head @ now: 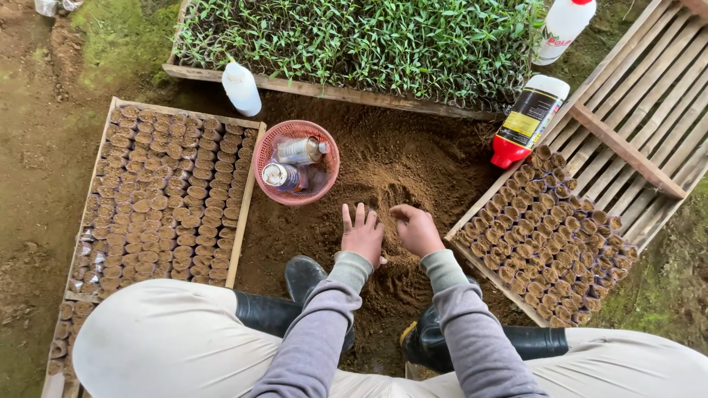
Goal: The person scoops soil from a pile and fills small plastic seedling pots by hand. They then place the filled pots into a wooden tray. The person repeats this process multiple times.
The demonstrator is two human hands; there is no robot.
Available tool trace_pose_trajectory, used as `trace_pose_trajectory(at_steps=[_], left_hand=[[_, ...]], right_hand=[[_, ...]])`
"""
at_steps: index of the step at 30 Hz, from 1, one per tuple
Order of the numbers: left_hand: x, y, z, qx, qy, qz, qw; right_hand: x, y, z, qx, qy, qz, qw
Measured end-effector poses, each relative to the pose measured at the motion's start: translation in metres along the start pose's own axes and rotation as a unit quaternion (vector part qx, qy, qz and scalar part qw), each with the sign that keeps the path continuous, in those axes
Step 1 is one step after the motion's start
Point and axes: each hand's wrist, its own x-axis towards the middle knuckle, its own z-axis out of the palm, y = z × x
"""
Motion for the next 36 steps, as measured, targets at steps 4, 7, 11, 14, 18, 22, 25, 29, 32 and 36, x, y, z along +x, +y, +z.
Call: trace_pose_trajectory(at_steps=[4, 7, 11, 14, 18, 22, 25, 29, 32, 36], left_hand=[[0.006, -0.001, 0.004, -0.025, -0.018, 0.006, 1.000], [0.015, 0.000, 0.014, -0.013, -0.016, 0.005, 1.000], [0.018, 0.001, 0.013, -0.029, 0.006, 0.007, 1.000], [0.018, 0.001, 0.010, -0.034, 0.002, 0.011, 0.999], [0.016, 0.000, 0.006, -0.035, -0.014, 0.014, 0.999], [0.014, 0.002, 0.003, -0.030, -0.014, 0.012, 0.999], [0.012, 0.003, 0.004, -0.015, -0.005, 0.012, 1.000], [0.011, 0.005, 0.006, 0.008, 0.003, 0.004, 1.000], [0.008, 0.007, 0.004, 0.026, 0.004, -0.002, 1.000], [0.000, 0.007, -0.001, 0.010, 0.015, -0.001, 1.000]], right_hand=[[-0.012, 0.035, 0.032, -0.119, -0.062, 0.045, 0.990], [-0.030, 0.029, 0.047, -0.236, -0.095, -0.016, 0.967], [-0.031, 0.055, 0.069, -0.305, -0.033, -0.110, 0.945], [-0.017, 0.075, 0.076, -0.250, -0.038, -0.078, 0.965], [0.004, 0.096, 0.073, -0.080, -0.033, 0.065, 0.994], [-0.011, 0.031, 0.028, 0.018, -0.012, 0.063, 0.998], [0.001, 0.021, 0.017, 0.008, 0.023, 0.016, 1.000], [0.002, 0.000, 0.015, -0.037, 0.018, -0.045, 0.998], [-0.006, -0.017, 0.013, -0.035, 0.006, -0.070, 0.997], [-0.013, -0.026, 0.008, -0.005, 0.004, -0.071, 0.997]])
